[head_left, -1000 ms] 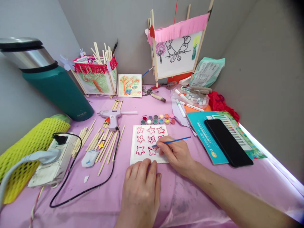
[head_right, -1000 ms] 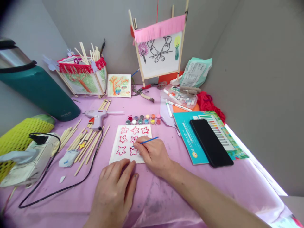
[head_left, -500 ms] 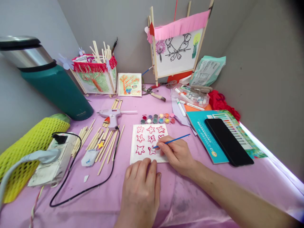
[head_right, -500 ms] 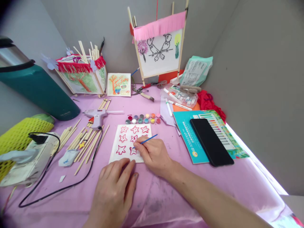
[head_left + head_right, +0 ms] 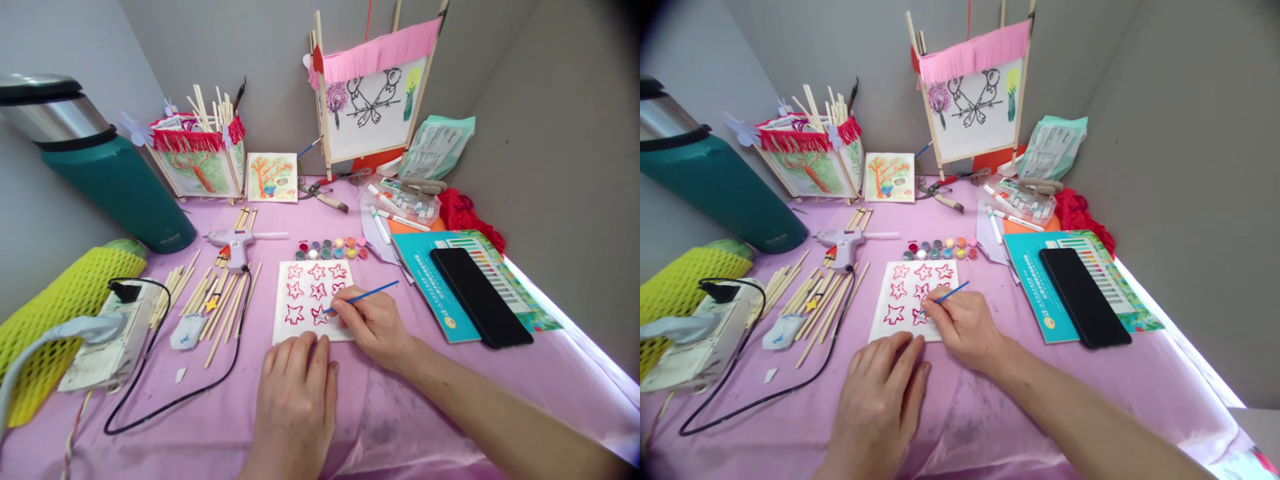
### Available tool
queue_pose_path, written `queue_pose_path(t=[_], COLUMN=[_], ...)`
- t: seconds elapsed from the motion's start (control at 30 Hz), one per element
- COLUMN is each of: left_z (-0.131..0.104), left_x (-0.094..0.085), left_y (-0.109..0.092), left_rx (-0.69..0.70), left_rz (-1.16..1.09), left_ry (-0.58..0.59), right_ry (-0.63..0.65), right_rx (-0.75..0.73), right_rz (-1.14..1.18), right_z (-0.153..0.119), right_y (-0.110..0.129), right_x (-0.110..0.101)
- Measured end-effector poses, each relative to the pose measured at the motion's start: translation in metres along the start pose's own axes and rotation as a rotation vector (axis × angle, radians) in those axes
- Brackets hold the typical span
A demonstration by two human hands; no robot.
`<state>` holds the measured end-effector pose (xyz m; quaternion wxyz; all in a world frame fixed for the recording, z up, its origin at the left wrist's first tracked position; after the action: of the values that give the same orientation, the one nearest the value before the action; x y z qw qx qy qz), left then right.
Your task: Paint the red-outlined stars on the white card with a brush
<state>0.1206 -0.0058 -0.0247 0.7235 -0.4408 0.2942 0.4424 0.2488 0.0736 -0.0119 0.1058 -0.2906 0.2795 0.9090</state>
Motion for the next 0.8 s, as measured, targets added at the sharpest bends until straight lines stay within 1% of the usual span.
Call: queue_pose_path(t=[0.17,0.3,0.53,0.8], left_z=[-0.001,-0.0006,-0.0009,-0.001], left_x=[0.0001,0.0,-0.0002,0.0004], left_y=[0.0003,0.0002,0.0003,0.0001], left_rx=[-0.003,0.0,0.004,0.001], left_rz=[-0.006,-0.007,-0.007,-0.007], left_ry=[-0.001,0.01,-0.005,0.009], right_ry=[0.01,-0.002,-0.021,-0.005], right_rx=[0.006,0.005,-0.012,-0.013], right_rz=[-0.001,0.011,0.03,0.076], right_z=[0.0004,0.0002,-0.0006,0.0005], right_y=[0.0009,0.0011,0.0021,0.003], right_x=[-0.0002,-0.0003,-0.0014,-0.0015])
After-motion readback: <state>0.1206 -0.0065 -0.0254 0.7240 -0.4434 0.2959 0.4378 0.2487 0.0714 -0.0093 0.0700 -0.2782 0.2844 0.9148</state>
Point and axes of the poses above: each hand's wrist, its own z-axis towards the middle knuckle, its own x-axis out of the palm, y = z × x, the point moved 4 cm from there along z, towards the middle knuckle, and after that the axes turned 15 degrees about -x, right-handed, at the moved point
